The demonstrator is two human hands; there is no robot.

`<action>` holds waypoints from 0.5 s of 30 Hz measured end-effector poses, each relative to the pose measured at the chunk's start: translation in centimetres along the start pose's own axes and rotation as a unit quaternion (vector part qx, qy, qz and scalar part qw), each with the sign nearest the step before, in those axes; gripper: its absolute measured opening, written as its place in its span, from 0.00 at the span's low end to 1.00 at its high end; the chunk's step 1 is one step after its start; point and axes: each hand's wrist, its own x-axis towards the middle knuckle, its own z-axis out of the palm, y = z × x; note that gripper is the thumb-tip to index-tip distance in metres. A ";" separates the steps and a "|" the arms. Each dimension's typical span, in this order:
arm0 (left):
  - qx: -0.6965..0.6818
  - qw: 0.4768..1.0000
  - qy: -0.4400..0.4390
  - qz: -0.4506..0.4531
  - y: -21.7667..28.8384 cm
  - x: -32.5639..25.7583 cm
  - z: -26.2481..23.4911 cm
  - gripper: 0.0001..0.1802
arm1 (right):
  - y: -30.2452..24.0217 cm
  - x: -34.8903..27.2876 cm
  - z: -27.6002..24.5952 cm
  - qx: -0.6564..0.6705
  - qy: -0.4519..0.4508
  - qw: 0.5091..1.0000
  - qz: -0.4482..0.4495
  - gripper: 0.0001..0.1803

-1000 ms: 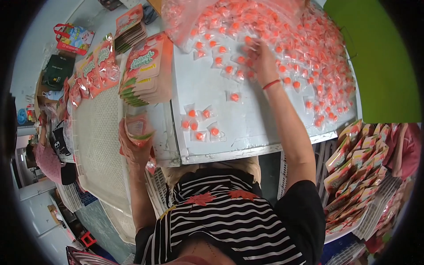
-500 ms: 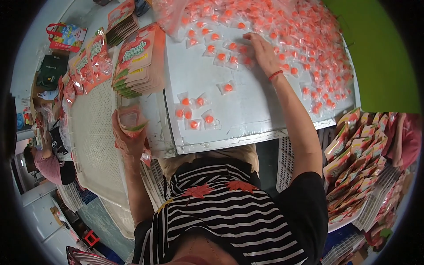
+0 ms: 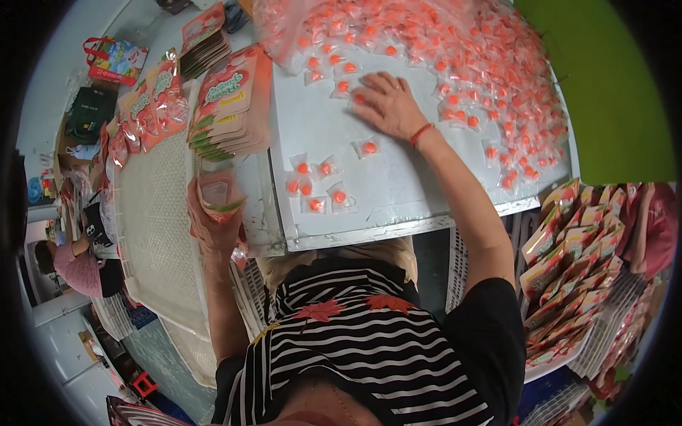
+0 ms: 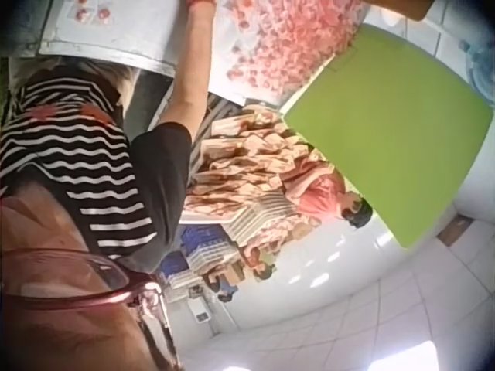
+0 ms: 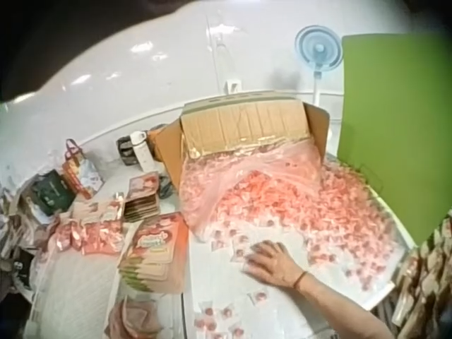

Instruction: Manually fill plastic bags with individually wrapped candies and stack them for final packaging.

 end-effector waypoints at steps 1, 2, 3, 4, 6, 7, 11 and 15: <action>-0.005 1.000 0.000 0.002 0.1 0.1 0.0 0.54 | -0.3 -0.6 0.2 0.000 0.002 1.000 -0.004 0.18; -0.008 1.000 -0.001 0.002 0.1 0.0 -0.1 0.54 | -1.1 -1.1 0.2 -0.017 -0.008 1.000 -0.009 0.18; -0.005 1.000 0.002 0.000 -0.1 -0.2 -0.2 0.54 | -2.2 -1.6 0.2 -0.034 -0.018 0.999 -0.014 0.18; 0.000 1.000 0.000 -0.004 -0.4 -0.4 -0.2 0.54 | -3.3 -2.1 0.1 -0.036 -0.014 0.999 -0.005 0.17; 0.002 1.000 0.000 -0.006 -0.5 -0.7 0.0 0.54 | -5.3 -3.1 0.1 -0.021 -0.009 1.000 0.013 0.17; 0.007 1.000 -0.007 -0.012 -0.5 -0.8 0.1 0.54 | -6.2 -3.5 0.2 -0.005 -0.005 0.999 0.033 0.17; 0.010 1.000 0.000 0.006 -0.2 -0.4 0.6 0.54 | -9.3 -3.4 0.8 0.160 -0.027 0.985 0.049 0.17; 0.009 1.000 0.011 0.003 -0.2 -0.2 0.5 0.53 | -9.1 -0.7 -1.1 0.399 -0.064 0.886 0.227 0.18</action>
